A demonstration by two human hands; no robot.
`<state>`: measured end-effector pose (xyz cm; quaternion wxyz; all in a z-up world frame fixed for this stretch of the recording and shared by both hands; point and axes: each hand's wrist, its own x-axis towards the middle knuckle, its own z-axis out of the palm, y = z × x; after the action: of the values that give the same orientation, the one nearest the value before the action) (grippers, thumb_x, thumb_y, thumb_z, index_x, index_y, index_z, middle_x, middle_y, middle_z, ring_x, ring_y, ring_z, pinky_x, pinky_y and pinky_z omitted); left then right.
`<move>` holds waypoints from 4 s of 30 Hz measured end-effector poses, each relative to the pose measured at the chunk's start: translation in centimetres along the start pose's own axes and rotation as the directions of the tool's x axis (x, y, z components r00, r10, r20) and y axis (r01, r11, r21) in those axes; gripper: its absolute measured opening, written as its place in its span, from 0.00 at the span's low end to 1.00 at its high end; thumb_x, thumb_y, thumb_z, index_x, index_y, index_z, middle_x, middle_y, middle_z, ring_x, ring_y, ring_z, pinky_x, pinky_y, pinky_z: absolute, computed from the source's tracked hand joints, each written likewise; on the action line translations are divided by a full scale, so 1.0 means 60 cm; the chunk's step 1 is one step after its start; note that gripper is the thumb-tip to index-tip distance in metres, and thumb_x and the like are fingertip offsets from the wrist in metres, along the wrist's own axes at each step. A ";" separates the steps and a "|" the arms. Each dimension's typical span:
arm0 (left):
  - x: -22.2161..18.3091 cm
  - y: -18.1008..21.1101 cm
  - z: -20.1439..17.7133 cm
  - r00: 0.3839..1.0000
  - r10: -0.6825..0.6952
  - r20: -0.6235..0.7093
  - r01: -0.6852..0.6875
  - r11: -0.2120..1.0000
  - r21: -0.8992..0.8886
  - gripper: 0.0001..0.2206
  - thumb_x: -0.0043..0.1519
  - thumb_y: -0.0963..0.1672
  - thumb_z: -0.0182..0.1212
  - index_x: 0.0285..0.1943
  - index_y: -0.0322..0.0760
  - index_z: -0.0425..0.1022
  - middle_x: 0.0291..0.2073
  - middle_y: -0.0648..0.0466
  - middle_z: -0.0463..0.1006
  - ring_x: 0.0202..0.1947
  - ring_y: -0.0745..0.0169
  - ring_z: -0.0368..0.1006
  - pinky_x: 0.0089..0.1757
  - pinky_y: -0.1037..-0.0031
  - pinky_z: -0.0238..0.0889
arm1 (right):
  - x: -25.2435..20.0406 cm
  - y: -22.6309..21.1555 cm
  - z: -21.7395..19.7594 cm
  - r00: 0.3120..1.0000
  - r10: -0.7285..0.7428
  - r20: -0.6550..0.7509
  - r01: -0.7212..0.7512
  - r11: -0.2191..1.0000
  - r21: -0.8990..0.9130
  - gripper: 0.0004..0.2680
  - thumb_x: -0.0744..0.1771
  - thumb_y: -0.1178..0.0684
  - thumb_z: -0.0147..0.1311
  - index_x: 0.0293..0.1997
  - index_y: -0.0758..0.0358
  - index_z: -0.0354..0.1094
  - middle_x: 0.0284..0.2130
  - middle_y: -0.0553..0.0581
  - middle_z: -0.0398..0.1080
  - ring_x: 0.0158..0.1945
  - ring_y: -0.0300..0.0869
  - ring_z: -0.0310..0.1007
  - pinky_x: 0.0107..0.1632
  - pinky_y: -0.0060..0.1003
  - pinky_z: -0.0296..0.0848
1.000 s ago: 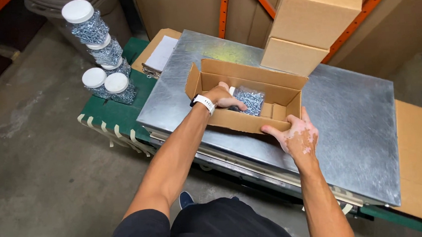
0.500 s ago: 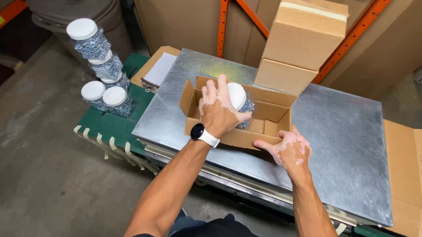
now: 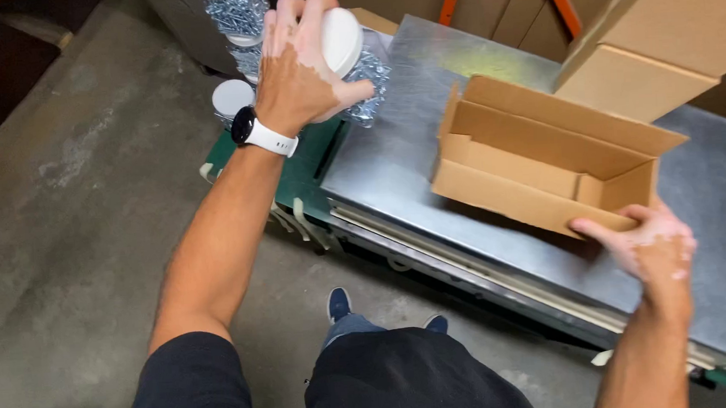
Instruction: The person places a container of screws into a cardboard box, folds the flaps closed, and seals it by applying a pre-cut strip of tape. They repeat these actions for multiple containers and boxes on a metal workbench.
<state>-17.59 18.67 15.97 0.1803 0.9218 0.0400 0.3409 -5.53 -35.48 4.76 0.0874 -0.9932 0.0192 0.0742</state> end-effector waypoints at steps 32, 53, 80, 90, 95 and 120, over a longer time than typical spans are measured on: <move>-0.076 -0.350 0.276 0.402 -0.342 0.849 -0.115 0.901 0.417 0.53 0.47 0.73 0.69 0.79 0.56 0.67 0.76 0.40 0.64 0.80 0.36 0.51 0.65 0.09 0.35 | 0.009 0.063 0.092 0.987 -0.070 -0.144 0.114 0.937 0.331 0.24 0.68 0.34 0.79 0.52 0.69 0.80 0.54 0.58 0.66 0.51 0.45 0.67 0.48 0.39 0.63; -0.025 -0.091 0.227 0.612 0.061 0.788 0.159 0.967 -0.198 0.63 0.55 0.60 0.83 0.92 0.58 0.34 0.89 0.34 0.44 0.89 0.38 0.35 0.77 0.44 0.39 | -0.088 -0.101 -0.055 0.999 0.028 0.024 -0.035 0.934 0.356 0.30 0.67 0.36 0.61 0.81 0.48 0.65 0.81 0.69 0.57 0.83 0.58 0.53 0.80 0.52 0.51; -0.013 0.295 0.169 0.367 -0.254 0.895 0.862 0.455 -0.225 0.68 0.51 0.77 0.12 0.54 0.18 0.85 0.32 0.37 0.85 0.22 0.50 0.80 0.36 0.59 0.83 | 0.055 0.252 -0.050 0.935 0.013 -0.355 0.253 0.679 0.690 0.21 0.81 0.37 0.56 0.34 0.55 0.76 0.20 0.59 0.71 0.29 0.43 0.71 0.39 0.40 0.71; -0.134 0.217 0.308 0.335 -0.266 0.904 0.893 0.395 -0.215 0.43 0.70 0.67 0.46 0.57 0.23 0.84 0.39 0.43 0.88 0.27 0.62 0.81 0.28 0.75 0.80 | 0.197 0.228 0.029 0.984 0.173 -0.030 -0.106 0.721 0.685 0.17 0.68 0.24 0.74 0.45 0.43 0.85 0.29 0.60 0.79 0.30 0.50 0.84 0.32 0.42 0.84; -0.195 0.174 0.437 0.614 -0.227 0.756 0.784 0.280 -0.553 0.22 0.69 0.40 0.62 0.75 0.32 0.75 0.65 0.35 0.82 0.52 0.44 0.86 0.48 0.59 0.87 | 0.125 0.170 0.028 0.991 0.133 0.013 -0.081 0.516 0.853 0.23 0.73 0.35 0.74 0.60 0.72 0.77 0.48 0.81 0.76 0.48 0.68 0.83 0.40 0.60 0.88; -0.216 0.195 0.402 0.614 -0.321 0.721 0.781 0.375 -0.499 0.06 0.68 0.45 0.61 0.47 0.41 0.79 0.35 0.48 0.89 0.36 0.60 0.90 0.41 0.74 0.84 | 0.092 0.122 0.000 0.971 0.230 0.070 -0.191 0.561 0.805 0.17 0.69 0.31 0.66 0.50 0.54 0.80 0.42 0.50 0.74 0.44 0.42 0.73 0.37 0.41 0.87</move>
<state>-12.59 -2.16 -4.73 0.6731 0.7221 0.1587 -0.0214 -0.46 -42.83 2.68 0.5180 -0.8369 0.1709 0.0461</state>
